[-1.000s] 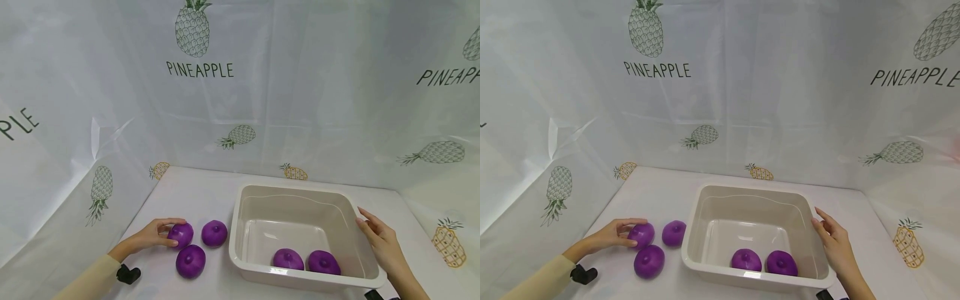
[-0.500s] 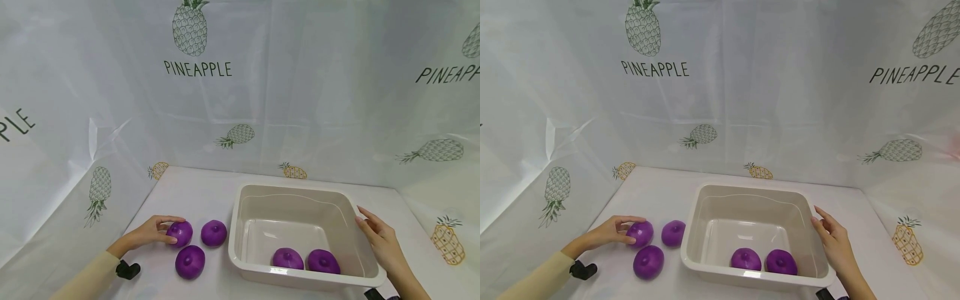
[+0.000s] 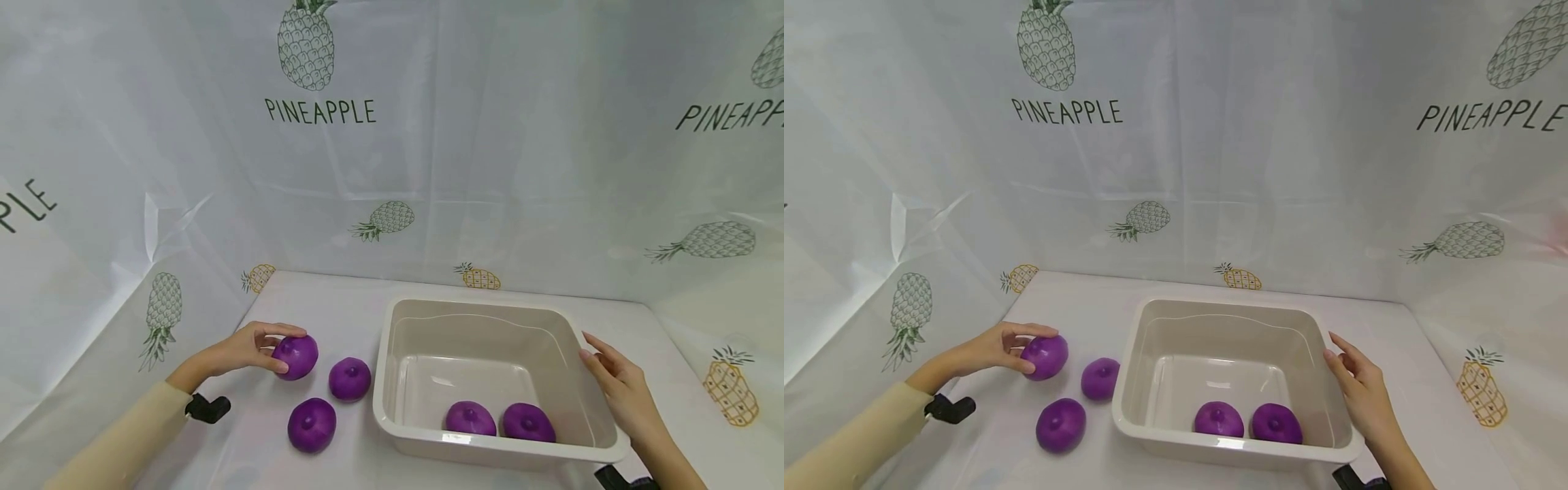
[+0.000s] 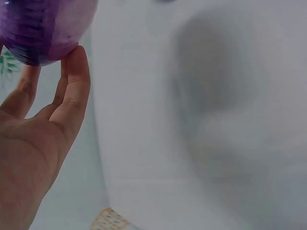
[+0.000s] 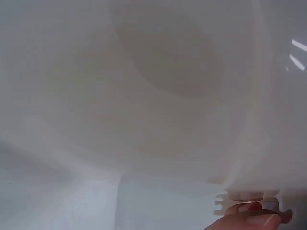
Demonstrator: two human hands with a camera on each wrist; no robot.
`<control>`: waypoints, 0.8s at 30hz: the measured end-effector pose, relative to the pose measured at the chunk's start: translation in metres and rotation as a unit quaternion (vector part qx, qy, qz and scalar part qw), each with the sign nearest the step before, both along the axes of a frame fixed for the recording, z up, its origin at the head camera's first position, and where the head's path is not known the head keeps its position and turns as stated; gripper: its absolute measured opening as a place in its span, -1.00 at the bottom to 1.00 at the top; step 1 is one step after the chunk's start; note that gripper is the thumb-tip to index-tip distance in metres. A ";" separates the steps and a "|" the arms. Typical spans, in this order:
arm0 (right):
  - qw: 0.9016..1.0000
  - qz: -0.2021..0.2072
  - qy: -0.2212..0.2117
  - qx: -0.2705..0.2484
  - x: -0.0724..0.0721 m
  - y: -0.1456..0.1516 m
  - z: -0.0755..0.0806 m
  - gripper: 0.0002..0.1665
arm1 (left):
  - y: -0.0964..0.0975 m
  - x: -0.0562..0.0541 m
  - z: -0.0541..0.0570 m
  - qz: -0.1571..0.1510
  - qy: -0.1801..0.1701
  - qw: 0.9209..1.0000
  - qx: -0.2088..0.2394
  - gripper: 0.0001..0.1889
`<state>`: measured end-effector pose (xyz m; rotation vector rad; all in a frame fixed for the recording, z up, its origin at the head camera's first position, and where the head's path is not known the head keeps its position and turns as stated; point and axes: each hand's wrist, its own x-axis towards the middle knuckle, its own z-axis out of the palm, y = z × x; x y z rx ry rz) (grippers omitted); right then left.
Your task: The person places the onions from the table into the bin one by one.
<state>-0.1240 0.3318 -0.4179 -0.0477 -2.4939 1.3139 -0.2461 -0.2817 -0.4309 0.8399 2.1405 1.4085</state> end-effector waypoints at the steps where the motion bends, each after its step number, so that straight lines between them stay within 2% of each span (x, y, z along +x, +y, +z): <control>1: 1.000 0.001 0.000 -0.001 0.000 0.000 0.000 -0.45 | 0.002 -0.001 0.004 -0.004 0.000 1.000 0.003 -0.40; 14: 1.000 0.002 -0.007 -0.009 0.001 0.000 0.001 -0.43 | 0.047 -0.020 0.073 -0.083 0.008 0.996 0.044 -0.36; 19: 1.000 0.004 -0.001 -0.015 0.000 0.000 0.001 -0.43 | 0.066 -0.026 0.088 -0.105 0.013 0.993 0.048 -0.36; 24: 1.000 0.007 0.001 -0.016 0.000 0.000 0.000 -0.43 | 0.087 -0.029 0.102 -0.115 0.014 0.993 0.027 -0.36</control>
